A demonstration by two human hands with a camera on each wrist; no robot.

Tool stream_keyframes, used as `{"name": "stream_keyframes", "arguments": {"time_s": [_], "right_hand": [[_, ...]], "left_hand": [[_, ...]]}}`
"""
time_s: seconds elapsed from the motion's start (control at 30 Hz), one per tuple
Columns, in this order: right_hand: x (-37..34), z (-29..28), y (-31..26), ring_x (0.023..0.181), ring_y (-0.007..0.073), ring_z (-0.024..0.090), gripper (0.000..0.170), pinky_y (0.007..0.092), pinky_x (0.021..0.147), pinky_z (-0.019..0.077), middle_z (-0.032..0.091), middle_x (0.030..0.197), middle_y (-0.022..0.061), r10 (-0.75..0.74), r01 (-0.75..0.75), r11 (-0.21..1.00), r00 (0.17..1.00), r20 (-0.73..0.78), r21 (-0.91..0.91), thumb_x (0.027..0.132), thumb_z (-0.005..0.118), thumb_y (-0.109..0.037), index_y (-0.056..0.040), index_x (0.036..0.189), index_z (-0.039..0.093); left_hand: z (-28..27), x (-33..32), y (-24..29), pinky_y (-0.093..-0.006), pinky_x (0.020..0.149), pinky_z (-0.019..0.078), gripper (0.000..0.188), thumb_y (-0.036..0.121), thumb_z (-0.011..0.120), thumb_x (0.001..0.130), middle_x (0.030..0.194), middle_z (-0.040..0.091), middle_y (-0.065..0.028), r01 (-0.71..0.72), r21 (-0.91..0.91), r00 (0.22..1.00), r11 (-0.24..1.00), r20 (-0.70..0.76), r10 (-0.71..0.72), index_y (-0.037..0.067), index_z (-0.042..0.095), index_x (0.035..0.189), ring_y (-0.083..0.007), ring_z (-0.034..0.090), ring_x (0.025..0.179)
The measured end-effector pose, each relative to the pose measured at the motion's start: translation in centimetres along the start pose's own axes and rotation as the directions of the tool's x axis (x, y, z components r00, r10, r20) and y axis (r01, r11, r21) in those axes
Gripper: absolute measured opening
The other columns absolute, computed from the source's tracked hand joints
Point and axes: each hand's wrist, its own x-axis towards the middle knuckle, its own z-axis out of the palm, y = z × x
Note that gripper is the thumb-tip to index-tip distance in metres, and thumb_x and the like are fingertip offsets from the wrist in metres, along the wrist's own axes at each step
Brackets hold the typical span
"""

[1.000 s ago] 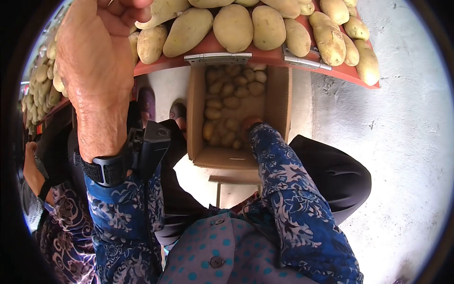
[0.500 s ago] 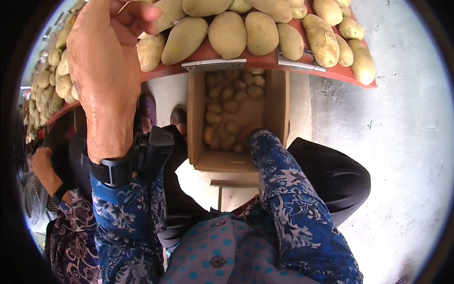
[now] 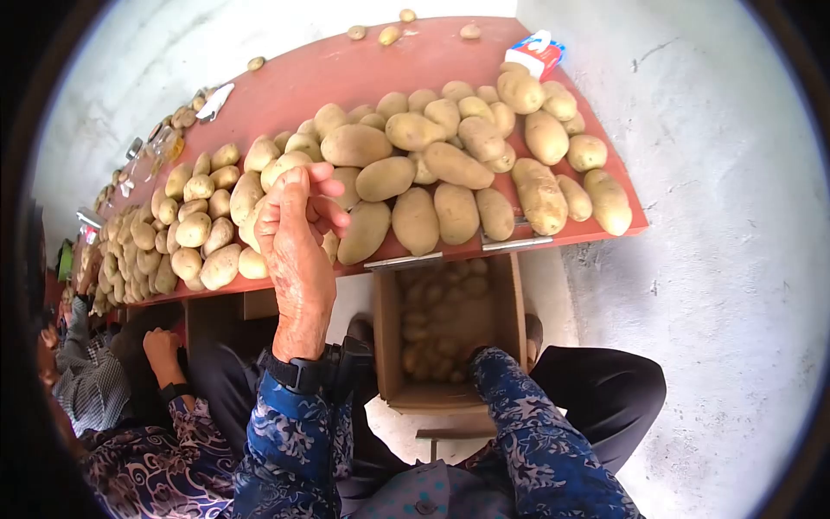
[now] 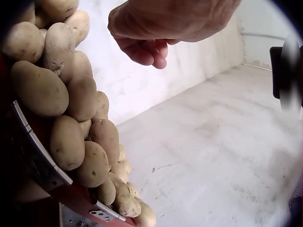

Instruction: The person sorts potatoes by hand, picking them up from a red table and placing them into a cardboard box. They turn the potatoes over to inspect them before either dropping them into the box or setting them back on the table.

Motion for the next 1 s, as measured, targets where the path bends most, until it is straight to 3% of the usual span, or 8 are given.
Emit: {"name": "stream_keyframes", "arguments": {"time_s": [1.0], "right_hand": [[-2.4,-0.5,-0.9,0.092,0.0241,0.066,0.03,0.0422,0.08,0.0512,0.07,0.1,0.0068,0.001,0.0,1.0,0.995,-0.102,0.008,0.072,0.065,-0.041,-0.0209,0.091,0.074]], "left_hand": [[4.3,-0.9,-1.6,-0.0221,0.05,0.0408,0.027,0.028,0.053,0.095,0.076,0.063,-0.0021,0.064,-0.008,0.99,0.998,0.127,-0.063,0.004,0.066,0.093,-0.0077,0.052,0.055]]}}
